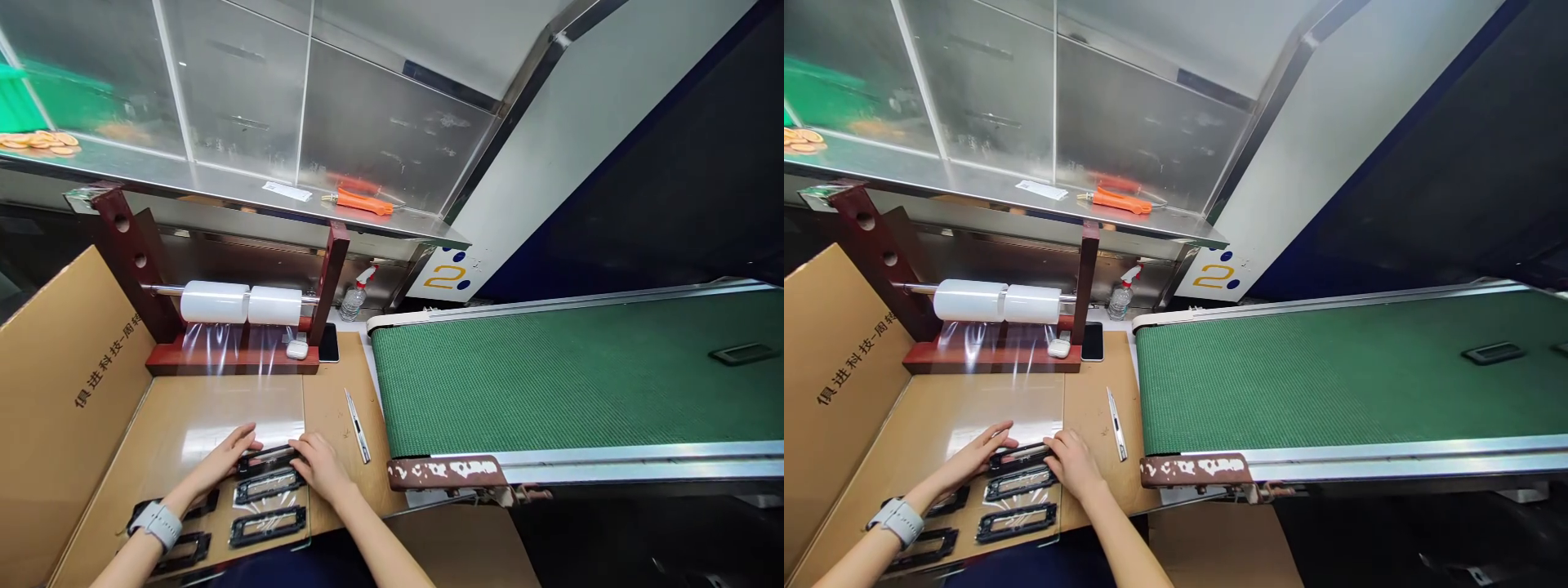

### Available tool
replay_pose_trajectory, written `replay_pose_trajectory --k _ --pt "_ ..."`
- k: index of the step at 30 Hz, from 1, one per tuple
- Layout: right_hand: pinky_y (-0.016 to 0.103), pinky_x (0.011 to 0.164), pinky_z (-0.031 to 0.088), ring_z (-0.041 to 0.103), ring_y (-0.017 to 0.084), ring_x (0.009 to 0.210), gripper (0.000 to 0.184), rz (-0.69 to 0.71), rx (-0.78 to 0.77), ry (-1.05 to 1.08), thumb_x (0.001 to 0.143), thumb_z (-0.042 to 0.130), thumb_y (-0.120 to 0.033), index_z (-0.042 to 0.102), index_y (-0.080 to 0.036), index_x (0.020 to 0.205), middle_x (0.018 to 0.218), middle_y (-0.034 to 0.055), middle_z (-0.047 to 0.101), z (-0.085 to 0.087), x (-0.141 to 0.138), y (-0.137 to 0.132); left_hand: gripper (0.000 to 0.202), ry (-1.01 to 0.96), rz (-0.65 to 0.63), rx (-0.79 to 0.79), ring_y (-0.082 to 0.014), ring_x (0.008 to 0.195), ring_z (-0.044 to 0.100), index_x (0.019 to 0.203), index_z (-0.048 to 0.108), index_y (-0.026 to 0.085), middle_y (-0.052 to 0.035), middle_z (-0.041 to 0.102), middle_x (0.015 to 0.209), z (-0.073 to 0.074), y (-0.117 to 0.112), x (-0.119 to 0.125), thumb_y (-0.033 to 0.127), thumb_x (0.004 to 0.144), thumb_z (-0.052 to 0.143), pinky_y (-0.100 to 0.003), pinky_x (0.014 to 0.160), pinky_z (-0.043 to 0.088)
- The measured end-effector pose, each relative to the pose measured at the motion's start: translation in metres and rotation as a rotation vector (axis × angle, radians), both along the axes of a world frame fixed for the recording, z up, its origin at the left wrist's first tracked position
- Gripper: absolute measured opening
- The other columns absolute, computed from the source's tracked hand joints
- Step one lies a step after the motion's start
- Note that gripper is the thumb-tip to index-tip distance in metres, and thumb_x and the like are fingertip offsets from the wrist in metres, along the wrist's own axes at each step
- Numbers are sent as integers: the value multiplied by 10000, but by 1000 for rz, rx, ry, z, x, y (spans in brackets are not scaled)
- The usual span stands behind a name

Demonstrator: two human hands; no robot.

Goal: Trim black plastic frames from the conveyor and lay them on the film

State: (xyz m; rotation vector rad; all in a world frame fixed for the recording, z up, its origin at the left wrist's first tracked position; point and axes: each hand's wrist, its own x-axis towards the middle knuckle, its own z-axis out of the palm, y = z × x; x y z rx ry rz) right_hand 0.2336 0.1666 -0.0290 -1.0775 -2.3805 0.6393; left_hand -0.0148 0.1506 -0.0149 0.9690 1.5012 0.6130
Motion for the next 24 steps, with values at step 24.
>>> replay_pose_trajectory --k 24 --pt "360 887 485 584 232 996 451 -70 -176 -24 715 798 -234 598 -227 1120 1018 41 636 14 33 -19 516 472 -34 531 -306 1368 360 1303 568 233 -83 492 1435 -45 -69 41 446 844 464 -520 1147 198"
